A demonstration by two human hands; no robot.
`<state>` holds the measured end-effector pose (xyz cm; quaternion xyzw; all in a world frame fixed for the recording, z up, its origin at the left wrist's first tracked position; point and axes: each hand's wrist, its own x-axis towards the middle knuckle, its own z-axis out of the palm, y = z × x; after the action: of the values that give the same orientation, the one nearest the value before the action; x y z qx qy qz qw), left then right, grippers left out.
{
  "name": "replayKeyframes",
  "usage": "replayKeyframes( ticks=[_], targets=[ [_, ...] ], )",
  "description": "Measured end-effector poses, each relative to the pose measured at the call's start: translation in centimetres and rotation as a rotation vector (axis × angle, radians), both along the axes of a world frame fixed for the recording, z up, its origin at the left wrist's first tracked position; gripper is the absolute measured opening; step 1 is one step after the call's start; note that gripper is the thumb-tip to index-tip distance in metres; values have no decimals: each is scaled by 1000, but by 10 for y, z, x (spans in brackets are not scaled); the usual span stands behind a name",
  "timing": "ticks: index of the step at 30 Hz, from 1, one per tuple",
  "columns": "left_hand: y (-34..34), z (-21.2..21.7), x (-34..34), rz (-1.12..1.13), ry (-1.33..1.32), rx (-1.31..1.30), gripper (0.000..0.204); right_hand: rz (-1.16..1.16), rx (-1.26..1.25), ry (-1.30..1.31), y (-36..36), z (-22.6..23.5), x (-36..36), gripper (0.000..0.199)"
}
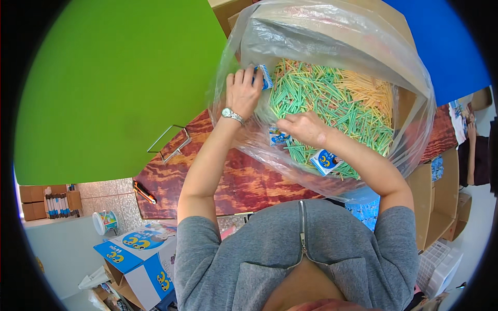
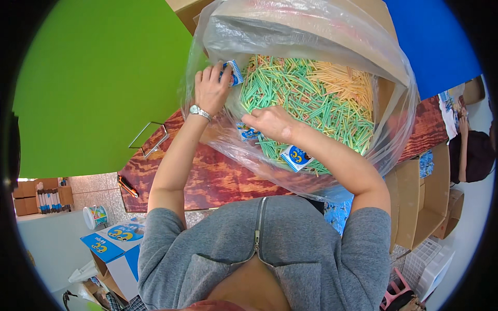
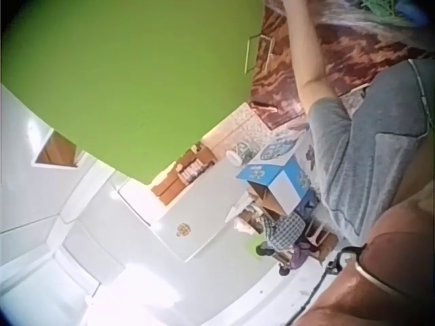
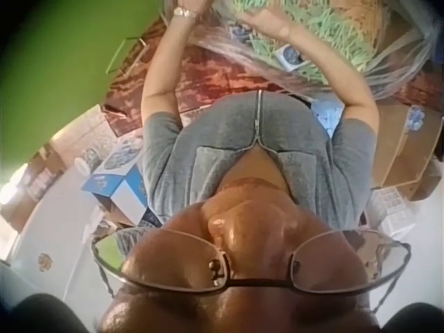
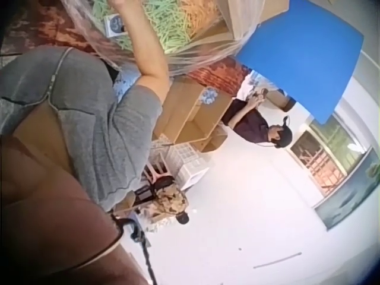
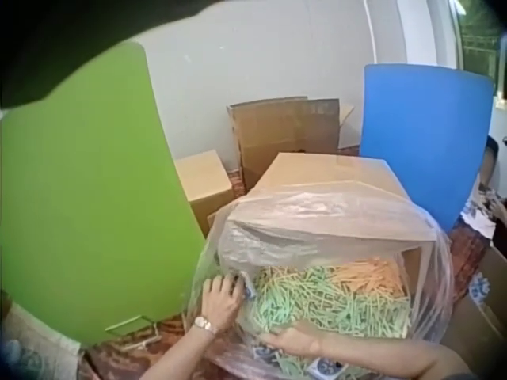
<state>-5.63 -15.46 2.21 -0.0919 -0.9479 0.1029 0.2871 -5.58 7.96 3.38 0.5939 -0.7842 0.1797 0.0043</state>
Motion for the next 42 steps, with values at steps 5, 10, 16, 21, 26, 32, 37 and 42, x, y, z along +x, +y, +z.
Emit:
replayKeyframes(
  ticks=[5, 10, 16, 21, 26, 32, 37, 42],
  targets=[
    [1, -13, -9, -67, 23, 19, 63, 11, -12, 8, 0, -3, -6, 14],
    [-1, -15, -7, -71, 3, 54, 61, -7, -47, -22, 1, -2, -8, 13],
    [1, -11, -2, -142, 19, 165, 42, -22, -49, -54, 3, 0, -11, 14],
    [2, -4, 2, -130, -19, 137, 52, -12, -39, -61, 0, 5, -10, 16],
    [13, 6, -2, -365, 16, 321, 40, -9, -82, -66, 0, 3, -11, 14],
    [59, 91, -27, -548, -25, 671, 35, -22, -44, -50, 1, 8, -12, 11],
    [64, 140, -48, -500, 138, 904, 38, -47, -38, -32, 7, 11, -13, 10],
    [52, 160, -67, -274, -22, 783, 34, -55, -11, -23, 4, 12, -9, 11]
  ],
)
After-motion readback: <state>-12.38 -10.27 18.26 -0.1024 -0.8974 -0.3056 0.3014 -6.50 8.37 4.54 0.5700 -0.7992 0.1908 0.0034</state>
